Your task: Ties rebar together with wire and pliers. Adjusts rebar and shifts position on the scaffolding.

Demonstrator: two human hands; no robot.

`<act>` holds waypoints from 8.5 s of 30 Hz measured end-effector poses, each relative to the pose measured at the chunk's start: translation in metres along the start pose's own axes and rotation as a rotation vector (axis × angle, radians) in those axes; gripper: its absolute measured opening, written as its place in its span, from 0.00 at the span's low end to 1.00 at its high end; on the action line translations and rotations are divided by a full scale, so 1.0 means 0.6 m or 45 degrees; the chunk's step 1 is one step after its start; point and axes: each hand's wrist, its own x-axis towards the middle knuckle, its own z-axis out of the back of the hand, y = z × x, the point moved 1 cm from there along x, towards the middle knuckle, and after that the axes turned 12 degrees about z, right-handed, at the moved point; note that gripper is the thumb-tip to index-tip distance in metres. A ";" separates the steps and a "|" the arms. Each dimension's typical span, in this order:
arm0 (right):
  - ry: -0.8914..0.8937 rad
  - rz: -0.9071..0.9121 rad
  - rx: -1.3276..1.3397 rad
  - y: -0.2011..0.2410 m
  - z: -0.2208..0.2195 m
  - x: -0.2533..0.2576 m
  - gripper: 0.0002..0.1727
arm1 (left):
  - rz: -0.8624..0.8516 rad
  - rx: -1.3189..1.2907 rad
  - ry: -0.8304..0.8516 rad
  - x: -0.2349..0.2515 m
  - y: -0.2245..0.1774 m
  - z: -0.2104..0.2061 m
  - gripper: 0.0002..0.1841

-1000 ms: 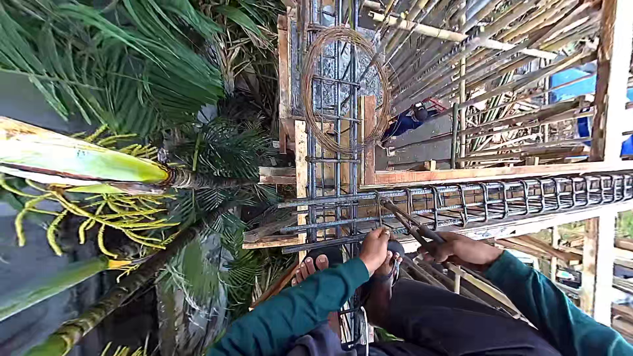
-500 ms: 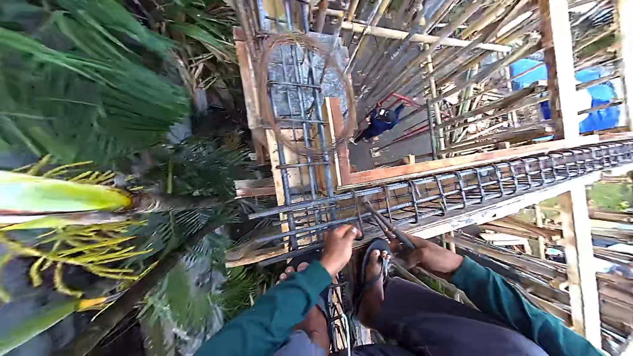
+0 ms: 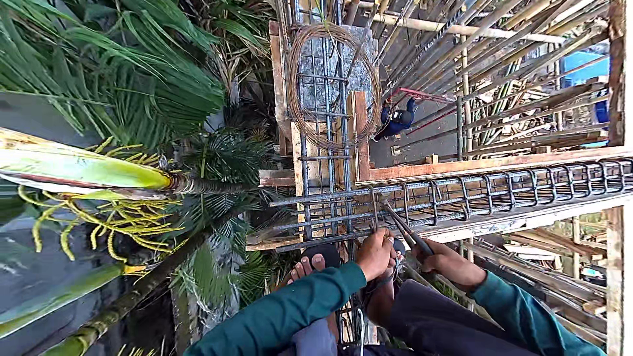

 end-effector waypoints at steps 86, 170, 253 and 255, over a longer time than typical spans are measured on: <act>-1.219 0.880 0.295 -0.147 0.032 0.084 0.16 | -0.427 -0.207 -0.614 -0.093 0.075 0.166 0.13; 0.578 0.252 -1.842 0.308 -0.066 0.295 0.16 | -0.449 -0.192 -0.651 -0.107 0.089 0.150 0.11; 0.552 0.195 -0.814 0.195 0.069 0.366 0.16 | -0.405 -0.134 -0.715 -0.112 0.097 0.141 0.11; 0.585 0.063 -0.709 0.199 0.064 0.374 0.16 | -0.402 -0.160 -0.731 -0.115 0.099 0.143 0.11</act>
